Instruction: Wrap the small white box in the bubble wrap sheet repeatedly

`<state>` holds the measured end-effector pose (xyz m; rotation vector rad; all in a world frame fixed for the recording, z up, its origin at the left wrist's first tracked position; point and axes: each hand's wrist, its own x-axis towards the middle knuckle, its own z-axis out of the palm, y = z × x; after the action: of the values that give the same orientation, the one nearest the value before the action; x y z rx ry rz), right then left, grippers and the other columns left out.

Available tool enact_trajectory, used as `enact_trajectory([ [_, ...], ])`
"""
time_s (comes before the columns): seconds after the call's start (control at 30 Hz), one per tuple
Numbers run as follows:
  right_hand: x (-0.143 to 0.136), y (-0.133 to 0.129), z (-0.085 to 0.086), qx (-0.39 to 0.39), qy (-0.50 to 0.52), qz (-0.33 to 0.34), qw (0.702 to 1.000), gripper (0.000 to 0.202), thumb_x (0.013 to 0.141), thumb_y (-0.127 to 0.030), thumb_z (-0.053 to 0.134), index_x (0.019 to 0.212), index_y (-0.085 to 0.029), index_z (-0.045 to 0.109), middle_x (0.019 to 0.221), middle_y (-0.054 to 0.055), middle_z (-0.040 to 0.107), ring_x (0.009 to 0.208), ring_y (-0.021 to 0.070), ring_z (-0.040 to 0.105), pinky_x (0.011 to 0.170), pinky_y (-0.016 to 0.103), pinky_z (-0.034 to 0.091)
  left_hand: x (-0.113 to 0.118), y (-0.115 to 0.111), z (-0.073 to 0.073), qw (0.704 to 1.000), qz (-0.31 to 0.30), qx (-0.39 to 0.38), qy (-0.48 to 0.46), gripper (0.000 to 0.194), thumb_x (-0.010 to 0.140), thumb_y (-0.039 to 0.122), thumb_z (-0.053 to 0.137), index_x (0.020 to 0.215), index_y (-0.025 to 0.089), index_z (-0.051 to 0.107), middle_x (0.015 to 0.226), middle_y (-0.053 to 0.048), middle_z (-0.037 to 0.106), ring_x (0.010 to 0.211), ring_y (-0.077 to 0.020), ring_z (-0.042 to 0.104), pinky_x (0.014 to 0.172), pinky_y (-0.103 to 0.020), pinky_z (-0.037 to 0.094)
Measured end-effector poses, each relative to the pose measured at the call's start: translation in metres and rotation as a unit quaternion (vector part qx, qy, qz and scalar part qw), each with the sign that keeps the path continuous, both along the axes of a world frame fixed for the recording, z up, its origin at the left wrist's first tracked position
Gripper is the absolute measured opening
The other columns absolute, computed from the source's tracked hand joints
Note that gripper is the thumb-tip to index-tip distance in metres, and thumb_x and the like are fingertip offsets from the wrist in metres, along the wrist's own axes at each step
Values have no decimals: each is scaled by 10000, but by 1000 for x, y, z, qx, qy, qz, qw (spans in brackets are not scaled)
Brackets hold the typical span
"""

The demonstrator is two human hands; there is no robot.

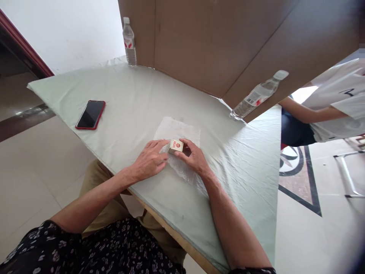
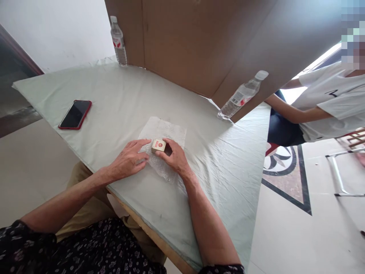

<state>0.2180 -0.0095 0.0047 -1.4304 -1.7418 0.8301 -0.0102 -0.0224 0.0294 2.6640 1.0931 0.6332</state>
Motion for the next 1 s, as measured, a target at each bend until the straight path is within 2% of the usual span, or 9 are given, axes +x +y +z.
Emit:
enact_trajectory([
  [0.13,23,-1,25,-78,120,79,987,581,861,-658,562,1282,-261,615,1312,90,668,1231,282,622,1049,472,466,15,20,7,989,72,-74,-110,100,853,190,589,792,173,667,1358,-145,615,1249,-282,586,1025,-441,490],
  [0.2,31,-3,36,-92,110,101,984,602,798,-658,652,1262,-274,639,1337,84,656,1260,300,601,1044,472,463,23,29,11,977,105,-117,-142,64,822,192,609,771,176,643,1264,-129,672,1146,-265,637,959,-408,514],
  [0.27,33,-5,41,-87,62,84,991,591,719,-573,769,1218,-273,668,1301,86,677,1232,310,612,1023,473,465,30,36,12,964,134,-163,-165,72,812,221,617,752,182,625,1184,-107,708,1003,-241,673,858,-372,531],
  [0.33,29,-5,40,-53,31,36,997,437,702,-472,801,1069,-251,715,1226,88,711,1177,299,636,1006,462,460,35,38,12,947,160,-200,-195,82,803,242,617,743,187,619,1143,-89,724,943,-227,677,794,-342,524],
  [0.4,22,-4,32,-18,47,-8,999,226,742,-417,761,857,-227,716,1151,84,734,1124,275,655,998,439,454,39,40,8,927,173,-230,-239,91,792,260,624,736,189,623,1139,-80,730,987,-227,676,819,-332,513],
  [0.5,15,0,17,-18,118,-37,992,202,771,-398,721,707,-213,668,1096,77,746,1039,238,672,944,393,470,40,42,0,897,155,-275,-309,133,783,299,645,717,184,629,1093,-76,744,1078,-226,668,954,-344,474],
  [0.57,13,2,9,-42,165,-48,984,211,757,-401,728,702,-209,658,1072,73,753,953,215,677,862,360,490,39,45,-5,880,135,-299,-342,157,774,320,650,712,179,623,1028,-77,752,1057,-220,676,965,-345,468],
  [0.7,11,3,5,-68,205,-57,975,230,738,-410,742,701,-206,645,1017,59,760,824,175,652,750,313,489,40,51,-11,864,121,-323,-367,189,740,345,658,698,172,596,982,-79,745,910,-189,678,848,-313,494],
  [1.0,0,-2,7,-23,156,-88,984,196,735,-393,724,714,-210,658,894,38,735,745,150,602,722,301,469,41,45,-14,877,119,-285,-368,151,759,293,603,670,177,567,857,-32,735,756,-129,619,730,-257,466],
])
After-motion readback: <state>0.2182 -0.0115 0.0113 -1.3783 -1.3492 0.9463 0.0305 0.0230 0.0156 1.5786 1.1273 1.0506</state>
